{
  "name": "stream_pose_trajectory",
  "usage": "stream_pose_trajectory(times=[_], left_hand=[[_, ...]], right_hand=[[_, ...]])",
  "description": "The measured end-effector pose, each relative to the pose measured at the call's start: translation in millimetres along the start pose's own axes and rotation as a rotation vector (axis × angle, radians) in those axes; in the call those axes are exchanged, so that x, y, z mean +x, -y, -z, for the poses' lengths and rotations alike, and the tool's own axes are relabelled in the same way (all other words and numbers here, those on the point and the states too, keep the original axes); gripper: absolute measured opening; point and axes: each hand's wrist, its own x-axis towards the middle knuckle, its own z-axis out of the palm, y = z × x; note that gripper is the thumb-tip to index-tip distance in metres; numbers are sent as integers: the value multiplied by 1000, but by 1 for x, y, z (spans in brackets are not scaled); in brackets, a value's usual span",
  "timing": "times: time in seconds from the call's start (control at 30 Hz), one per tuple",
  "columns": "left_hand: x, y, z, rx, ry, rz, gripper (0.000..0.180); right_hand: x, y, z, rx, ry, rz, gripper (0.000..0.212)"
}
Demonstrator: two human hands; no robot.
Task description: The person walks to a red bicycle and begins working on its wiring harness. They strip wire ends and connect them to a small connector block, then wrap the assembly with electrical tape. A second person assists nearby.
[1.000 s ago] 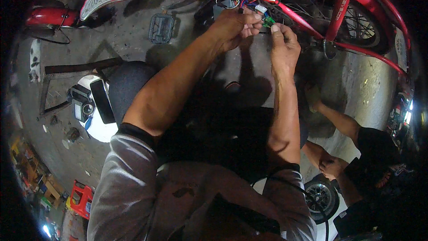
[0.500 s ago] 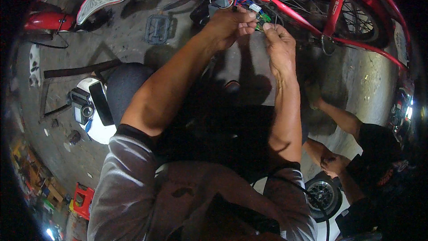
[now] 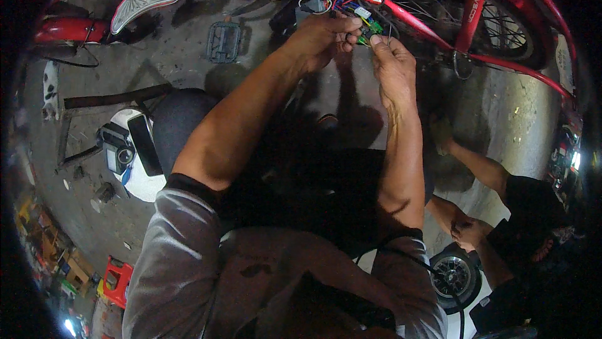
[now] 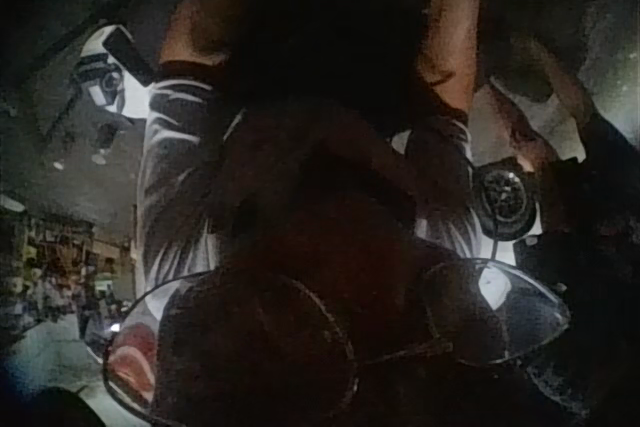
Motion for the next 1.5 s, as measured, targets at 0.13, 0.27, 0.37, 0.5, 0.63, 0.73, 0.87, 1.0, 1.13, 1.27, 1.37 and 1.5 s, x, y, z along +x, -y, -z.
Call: stream_pose_trajectory(times=[0.13, 0.27, 0.37, 0.5, 0.63, 0.73, 0.87, 1.0, 1.13, 1.27, 1.37, 1.5], left_hand=[[0, -1, -1, 9, -12, 5, 12], [-2, 0, -5, 92, -93, 2, 16], [-1, 1, -7, 73, -109, -24, 17], [0, 1, -7, 99, -106, -33, 17], [-1, 0, -8, 147, -131, -29, 18], [-2, 0, -11, 148, -144, -47, 17], [-3, 0, -13, 154, -186, -61, 17], [-2, 1, -12, 139, -176, -80, 19], [-1, 1, -12, 148, -191, -82, 20], [-2, 1, -13, 191, -211, -113, 20], [-3, 1, -14, 155, -201, -130, 21], [-3, 1, -15, 156, -206, -139, 20]], right_hand=[[0, -1, -1, -41, -14, 3, 12], [0, -4, -1, -62, -15, 21, 12], [1, -5, -1, -64, -19, 26, 11], [2, -6, -2, -57, -22, 26, 11], [2, -5, -2, -57, -21, 14, 11], [1, -5, -1, -73, -7, 23, 11], [0, -6, -2, -102, -8, 56, 13], [0, -7, -3, -82, -10, 72, 15], [0, -13, -5, -92, -49, 134, 13], [5, -23, -8, -238, -154, 271, 14], [9, -29, -9, -276, -193, 367, 15], [9, -32, -9, -355, -236, 443, 16]])
